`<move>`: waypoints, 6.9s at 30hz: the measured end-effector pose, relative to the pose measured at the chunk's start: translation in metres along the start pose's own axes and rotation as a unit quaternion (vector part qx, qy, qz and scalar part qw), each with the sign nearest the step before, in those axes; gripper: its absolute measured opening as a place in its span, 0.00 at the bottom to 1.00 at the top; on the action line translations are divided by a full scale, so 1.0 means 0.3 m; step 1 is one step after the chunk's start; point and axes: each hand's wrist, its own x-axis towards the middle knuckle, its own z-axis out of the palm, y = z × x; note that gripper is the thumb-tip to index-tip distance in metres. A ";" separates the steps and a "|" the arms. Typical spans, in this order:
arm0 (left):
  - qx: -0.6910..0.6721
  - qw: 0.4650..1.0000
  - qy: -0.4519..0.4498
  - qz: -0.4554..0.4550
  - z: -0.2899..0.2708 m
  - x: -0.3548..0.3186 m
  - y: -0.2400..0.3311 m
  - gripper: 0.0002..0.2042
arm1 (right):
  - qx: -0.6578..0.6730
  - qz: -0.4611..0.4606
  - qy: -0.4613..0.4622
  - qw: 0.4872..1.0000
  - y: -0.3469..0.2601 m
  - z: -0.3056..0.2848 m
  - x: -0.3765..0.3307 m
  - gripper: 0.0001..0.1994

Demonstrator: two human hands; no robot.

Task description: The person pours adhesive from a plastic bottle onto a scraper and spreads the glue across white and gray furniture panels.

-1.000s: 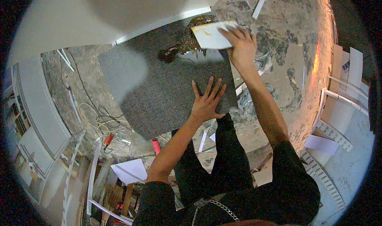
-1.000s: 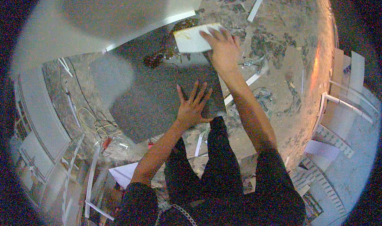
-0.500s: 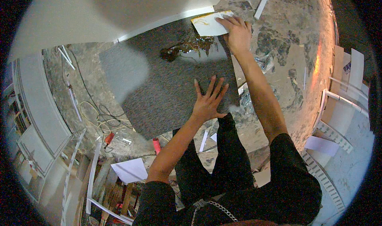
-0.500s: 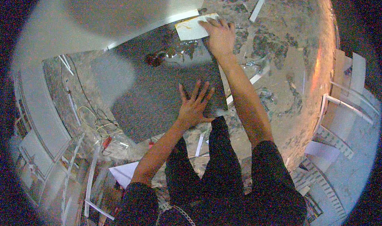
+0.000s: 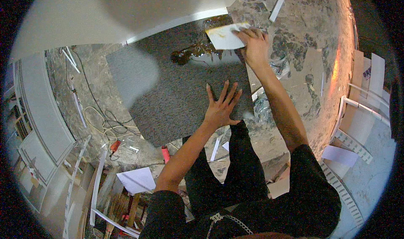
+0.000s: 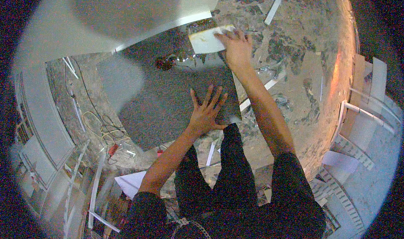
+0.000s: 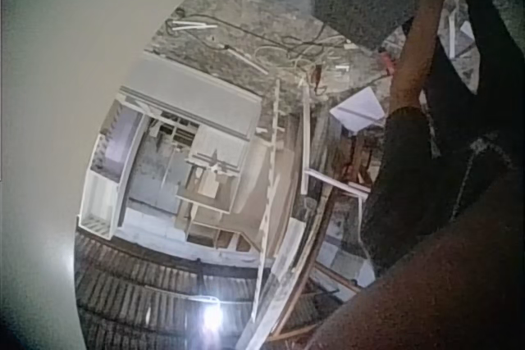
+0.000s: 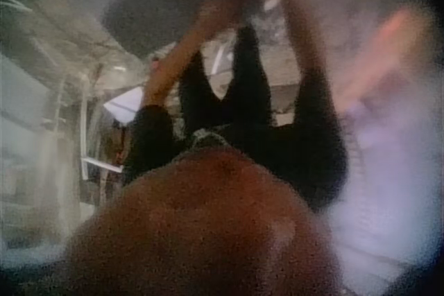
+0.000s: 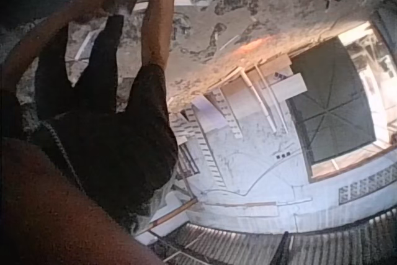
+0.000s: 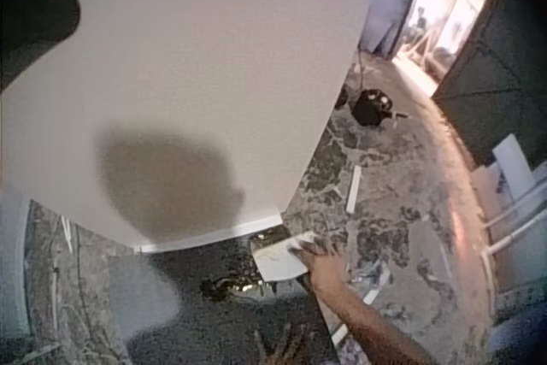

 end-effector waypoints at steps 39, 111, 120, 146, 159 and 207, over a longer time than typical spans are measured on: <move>0.016 1.000 -0.017 0.007 -0.031 -0.019 -0.020 0.61 | 0.012 -0.016 -0.007 1.000 -0.035 -0.066 -0.081 0.32; -0.020 0.994 0.043 -0.100 -0.038 -0.120 -0.048 0.70 | -0.058 -0.058 -0.065 0.994 -0.046 -0.083 -0.147 0.27; -0.033 0.989 0.088 -0.115 0.024 -0.109 -0.037 0.71 | -0.047 -0.042 -0.091 0.994 -0.066 -0.098 -0.361 0.32; 0.065 0.982 0.147 -0.097 0.087 -0.243 -0.026 0.67 | -0.014 -0.030 -0.113 0.993 -0.006 -0.088 -0.844 0.31; 0.102 0.980 0.148 -0.083 0.146 -0.267 -0.032 0.67 | -0.033 -0.024 -0.137 0.990 -0.015 -0.094 -0.985 0.32; 0.043 0.997 -0.007 -0.057 -0.101 -0.422 -0.229 0.64 | 0.123 -0.033 0.043 0.991 -0.379 -0.315 -0.247 0.33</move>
